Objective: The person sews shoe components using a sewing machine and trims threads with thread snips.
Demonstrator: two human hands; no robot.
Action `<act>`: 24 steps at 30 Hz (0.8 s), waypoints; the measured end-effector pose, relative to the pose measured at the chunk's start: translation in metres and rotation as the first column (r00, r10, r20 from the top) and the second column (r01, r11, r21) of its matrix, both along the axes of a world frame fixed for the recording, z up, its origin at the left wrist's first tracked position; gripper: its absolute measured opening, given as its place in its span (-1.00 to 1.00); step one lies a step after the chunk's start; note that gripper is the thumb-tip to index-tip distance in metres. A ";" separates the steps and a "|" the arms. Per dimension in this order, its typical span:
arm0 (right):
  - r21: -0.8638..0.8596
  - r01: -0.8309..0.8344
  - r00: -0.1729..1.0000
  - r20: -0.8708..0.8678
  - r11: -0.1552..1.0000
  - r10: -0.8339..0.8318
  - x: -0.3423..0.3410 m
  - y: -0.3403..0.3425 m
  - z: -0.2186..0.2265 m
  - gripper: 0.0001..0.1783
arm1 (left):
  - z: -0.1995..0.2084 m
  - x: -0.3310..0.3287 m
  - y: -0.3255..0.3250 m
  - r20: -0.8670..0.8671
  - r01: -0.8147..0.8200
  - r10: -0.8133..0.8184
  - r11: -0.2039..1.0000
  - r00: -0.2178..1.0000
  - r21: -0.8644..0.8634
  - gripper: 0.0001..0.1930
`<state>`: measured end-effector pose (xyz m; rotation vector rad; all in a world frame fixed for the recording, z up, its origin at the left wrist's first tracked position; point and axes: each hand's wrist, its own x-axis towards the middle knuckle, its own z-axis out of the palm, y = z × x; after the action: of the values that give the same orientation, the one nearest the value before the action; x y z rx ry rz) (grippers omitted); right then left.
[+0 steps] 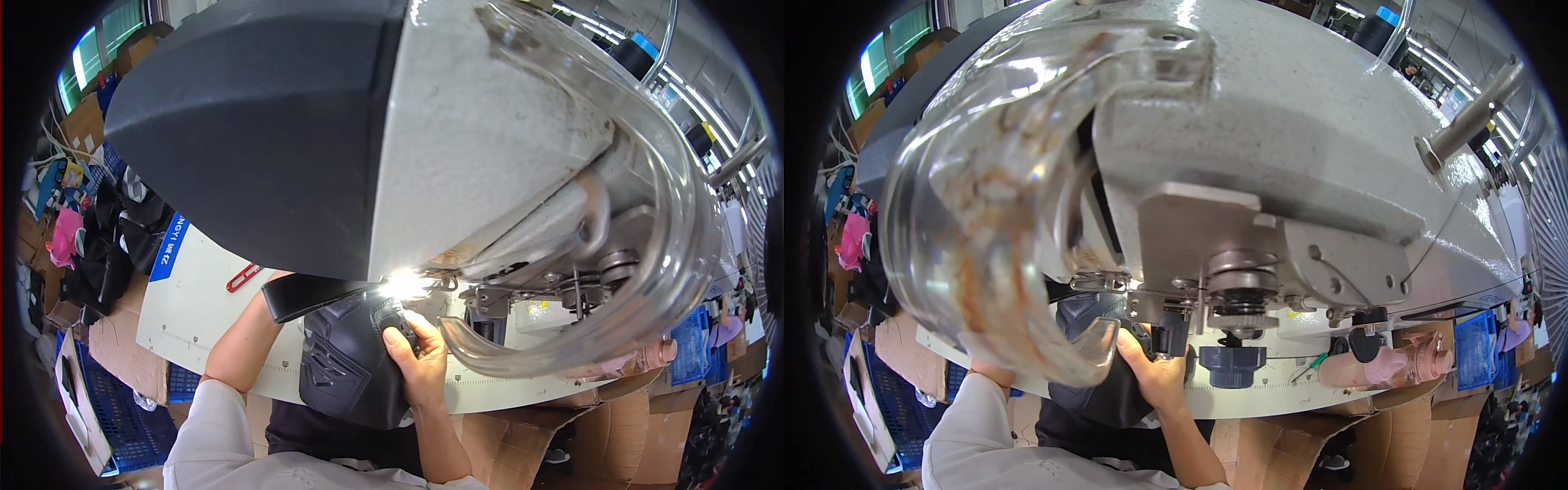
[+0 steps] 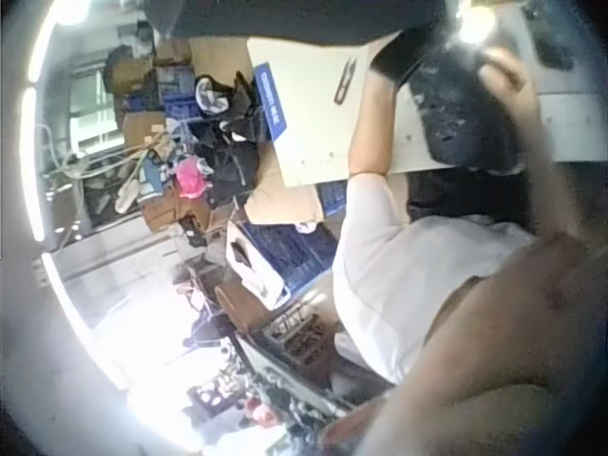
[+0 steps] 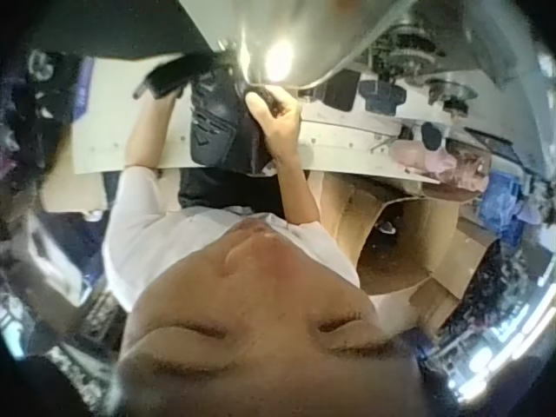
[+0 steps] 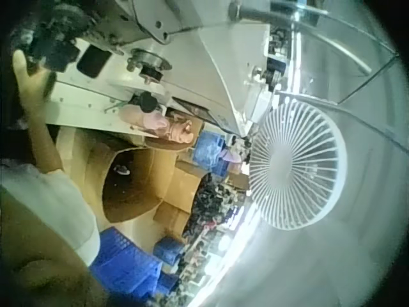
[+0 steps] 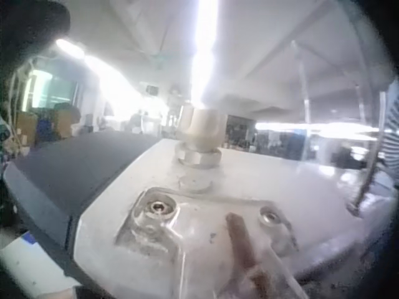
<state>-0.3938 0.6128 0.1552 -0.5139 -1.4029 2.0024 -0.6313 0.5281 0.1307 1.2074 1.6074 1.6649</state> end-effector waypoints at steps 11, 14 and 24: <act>-0.020 0.139 0.988 0.063 0.990 -0.138 0.001 -0.002 0.013 -0.80 | 0.002 -0.007 0.008 -0.059 -0.052 0.052 0.999 0.997 -0.002 -0.73; 0.010 0.124 0.989 0.079 0.992 -0.124 0.001 0.002 0.008 -0.81 | 0.001 -0.009 0.009 -0.073 -0.070 0.071 0.998 0.995 0.005 -0.73; 0.006 0.187 0.971 0.151 0.982 -0.186 -0.008 0.005 0.015 -0.81 | 0.000 -0.017 0.014 -0.113 -0.138 0.140 0.990 0.984 0.027 -0.73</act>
<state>-0.4019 0.6177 0.1707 -0.7865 -1.3803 1.8510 -0.6485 0.5420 0.1304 1.2460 1.7861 1.7270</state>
